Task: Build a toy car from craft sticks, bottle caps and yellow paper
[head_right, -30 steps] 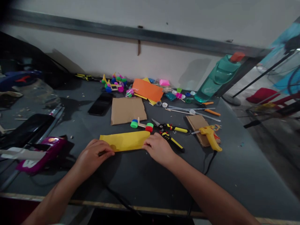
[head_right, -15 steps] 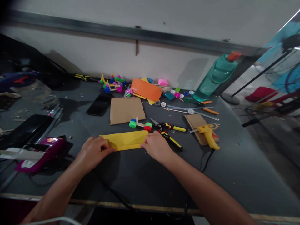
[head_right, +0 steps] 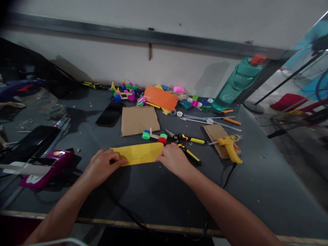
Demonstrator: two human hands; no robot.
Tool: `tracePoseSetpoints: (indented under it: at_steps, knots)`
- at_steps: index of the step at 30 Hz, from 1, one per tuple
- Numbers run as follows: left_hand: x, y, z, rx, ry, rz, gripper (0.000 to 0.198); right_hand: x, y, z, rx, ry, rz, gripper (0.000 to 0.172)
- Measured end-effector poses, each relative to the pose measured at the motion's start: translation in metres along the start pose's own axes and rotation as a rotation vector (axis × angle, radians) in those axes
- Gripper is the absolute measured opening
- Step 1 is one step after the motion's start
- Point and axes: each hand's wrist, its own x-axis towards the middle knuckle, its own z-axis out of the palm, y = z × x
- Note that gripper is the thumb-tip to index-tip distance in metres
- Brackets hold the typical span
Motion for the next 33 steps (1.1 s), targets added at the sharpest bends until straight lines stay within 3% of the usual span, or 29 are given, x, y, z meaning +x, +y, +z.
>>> tracePoseSetpoints:
  at_steps: [12,19,23,25,28,33]
  knots:
    - [0.004,-0.007,0.000,-0.031,-0.015,0.055,0.029,0.003,0.002,0.001,0.006,-0.018,0.007,0.027]
    - [0.005,-0.003,-0.004,0.091,-0.059,0.047,0.028,0.004,0.002,0.000,-0.016,-0.020,-0.006,0.027]
    - [-0.007,0.012,-0.004,0.201,0.132,0.092,0.009,0.003,0.000,-0.002,-0.035,-0.030,-0.019,0.027]
    - [-0.016,0.026,0.005,0.232,0.235,0.223,0.021,0.003,-0.001,-0.003,-0.039,-0.035,-0.020,0.027]
    - [-0.028,0.049,0.029,0.198,0.191,0.449,0.038,0.003,-0.001,-0.002,-0.049,-0.017,-0.013,0.032]
    - [-0.037,0.070,0.062,0.217,0.233,0.365,0.058,0.004,0.000,0.000,-0.042,-0.002,-0.019,0.037]
